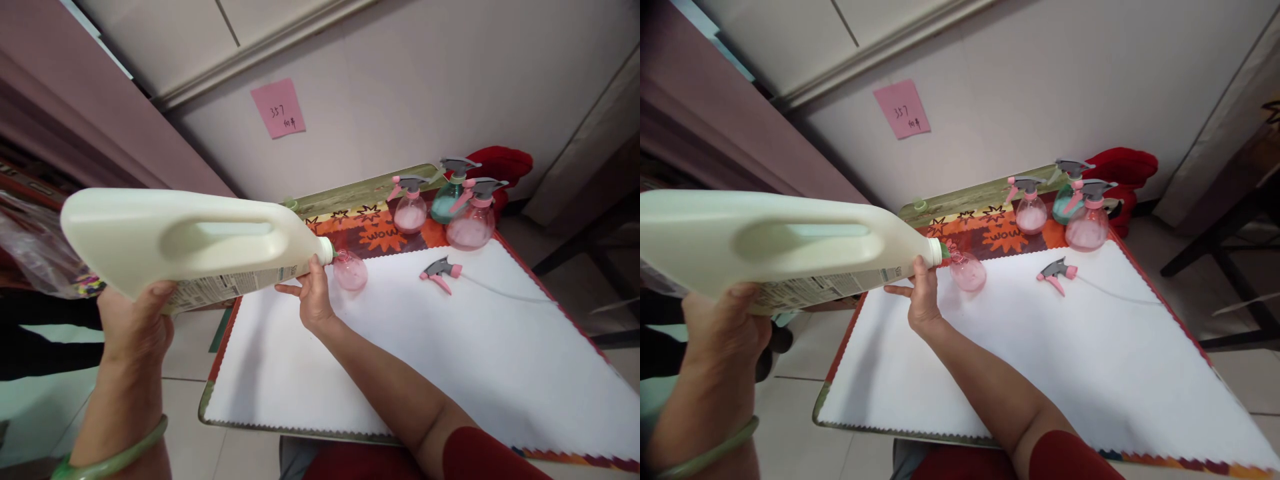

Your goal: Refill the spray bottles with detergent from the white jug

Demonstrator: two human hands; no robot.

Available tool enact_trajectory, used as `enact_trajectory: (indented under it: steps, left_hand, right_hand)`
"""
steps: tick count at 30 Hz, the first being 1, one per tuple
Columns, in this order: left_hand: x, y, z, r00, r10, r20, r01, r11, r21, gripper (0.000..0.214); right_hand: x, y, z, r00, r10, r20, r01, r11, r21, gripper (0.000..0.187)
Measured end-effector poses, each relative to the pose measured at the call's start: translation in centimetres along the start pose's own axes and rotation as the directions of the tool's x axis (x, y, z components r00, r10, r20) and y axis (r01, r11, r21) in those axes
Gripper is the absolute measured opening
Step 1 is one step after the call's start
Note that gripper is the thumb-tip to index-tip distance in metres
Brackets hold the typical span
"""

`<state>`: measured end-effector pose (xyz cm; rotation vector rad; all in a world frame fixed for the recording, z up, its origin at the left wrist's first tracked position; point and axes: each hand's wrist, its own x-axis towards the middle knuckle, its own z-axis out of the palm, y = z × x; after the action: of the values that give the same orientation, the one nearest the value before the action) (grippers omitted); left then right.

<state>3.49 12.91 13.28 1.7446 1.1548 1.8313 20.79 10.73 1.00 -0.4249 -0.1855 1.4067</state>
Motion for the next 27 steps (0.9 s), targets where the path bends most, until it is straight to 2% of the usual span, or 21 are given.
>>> enact_trajectory:
  steps: [17,27]
  left_hand:
    - [0.58,0.18,0.65,0.999,0.01,0.042,-0.007,0.997,-0.07,0.064]
    - [1.04,0.18,0.9,0.996,0.031,0.082,-0.026,0.998,-0.054,0.053]
  right_hand:
    - [0.05,-0.37,0.04,1.0,0.001,-0.001,-0.001,1.0,0.02,0.07]
    - [0.28,-0.39,-0.09,1.0,-0.001,-0.006,0.002,0.999,0.038,0.067]
